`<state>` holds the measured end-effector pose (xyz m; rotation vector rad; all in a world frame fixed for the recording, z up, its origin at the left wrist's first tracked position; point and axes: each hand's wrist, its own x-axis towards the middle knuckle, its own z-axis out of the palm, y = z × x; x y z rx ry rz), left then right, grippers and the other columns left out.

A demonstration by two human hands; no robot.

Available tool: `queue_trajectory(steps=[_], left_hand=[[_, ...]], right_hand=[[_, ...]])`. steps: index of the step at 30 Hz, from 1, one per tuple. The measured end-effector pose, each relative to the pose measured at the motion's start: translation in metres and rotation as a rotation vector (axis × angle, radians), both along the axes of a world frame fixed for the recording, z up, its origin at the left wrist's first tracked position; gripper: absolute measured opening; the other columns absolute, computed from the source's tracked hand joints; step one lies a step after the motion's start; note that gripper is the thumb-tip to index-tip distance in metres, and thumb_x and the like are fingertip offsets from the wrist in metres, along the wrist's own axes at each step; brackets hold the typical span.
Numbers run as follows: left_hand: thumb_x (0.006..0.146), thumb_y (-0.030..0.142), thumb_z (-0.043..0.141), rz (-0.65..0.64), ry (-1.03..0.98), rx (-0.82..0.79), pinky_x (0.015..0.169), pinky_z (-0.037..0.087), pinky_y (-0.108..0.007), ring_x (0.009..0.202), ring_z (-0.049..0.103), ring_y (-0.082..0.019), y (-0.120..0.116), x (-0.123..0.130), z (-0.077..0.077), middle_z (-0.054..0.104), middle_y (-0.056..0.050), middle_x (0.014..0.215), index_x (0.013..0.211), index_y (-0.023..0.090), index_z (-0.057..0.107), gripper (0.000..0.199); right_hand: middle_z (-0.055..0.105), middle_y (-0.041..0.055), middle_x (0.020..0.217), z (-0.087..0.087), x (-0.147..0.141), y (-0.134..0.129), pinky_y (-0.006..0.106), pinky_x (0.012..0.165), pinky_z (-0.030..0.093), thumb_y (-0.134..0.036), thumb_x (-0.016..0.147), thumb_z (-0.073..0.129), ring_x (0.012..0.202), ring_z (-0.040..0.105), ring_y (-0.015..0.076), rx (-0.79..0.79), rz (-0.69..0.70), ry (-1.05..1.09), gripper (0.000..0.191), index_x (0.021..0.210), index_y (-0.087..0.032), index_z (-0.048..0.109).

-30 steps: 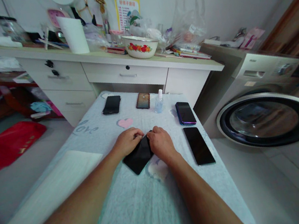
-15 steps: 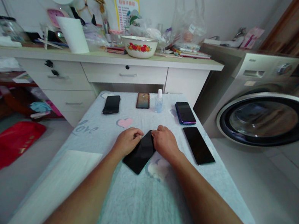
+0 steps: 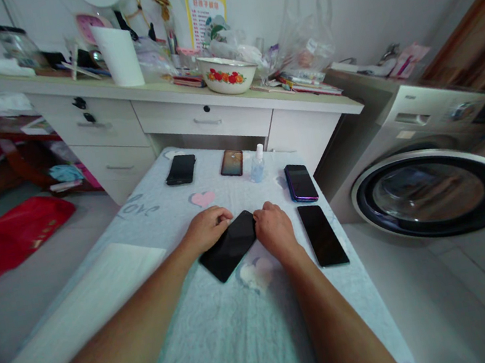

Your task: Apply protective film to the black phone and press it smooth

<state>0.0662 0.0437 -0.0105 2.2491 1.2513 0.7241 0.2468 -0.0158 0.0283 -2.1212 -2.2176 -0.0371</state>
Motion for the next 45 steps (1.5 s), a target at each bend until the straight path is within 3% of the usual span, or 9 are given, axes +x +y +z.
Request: queue_trajectory(steps=[23,45], left_hand=[[0.078,0.012,0.053,0.006,-0.003,-0.021,0.071,0.044,-0.026,0.078,0.061,-0.016,0.0,0.0,0.001,0.067,-0.003,0.085,0.087,0.018,0.069,0.019],[0.078,0.012,0.052,-0.004,0.021,0.004,0.072,0.043,-0.027,0.081,0.061,-0.016,-0.001,0.0,0.001,0.067,-0.002,0.085,0.083,0.019,0.069,0.019]], right_hand=[[0.062,0.0127,0.095,0.004,0.0,-0.007,0.03,0.072,0.04,-0.021,0.093,0.042,0.089,0.058,0.0221,-0.023,-0.105,-0.132,0.031,0.09,-0.016,0.072],[0.06,0.0087,0.091,-0.009,-0.007,0.0,0.029,0.077,0.036,-0.019,0.095,0.042,0.086,0.055,0.0195,0.089,0.006,-0.032,0.027,0.091,-0.017,0.069]])
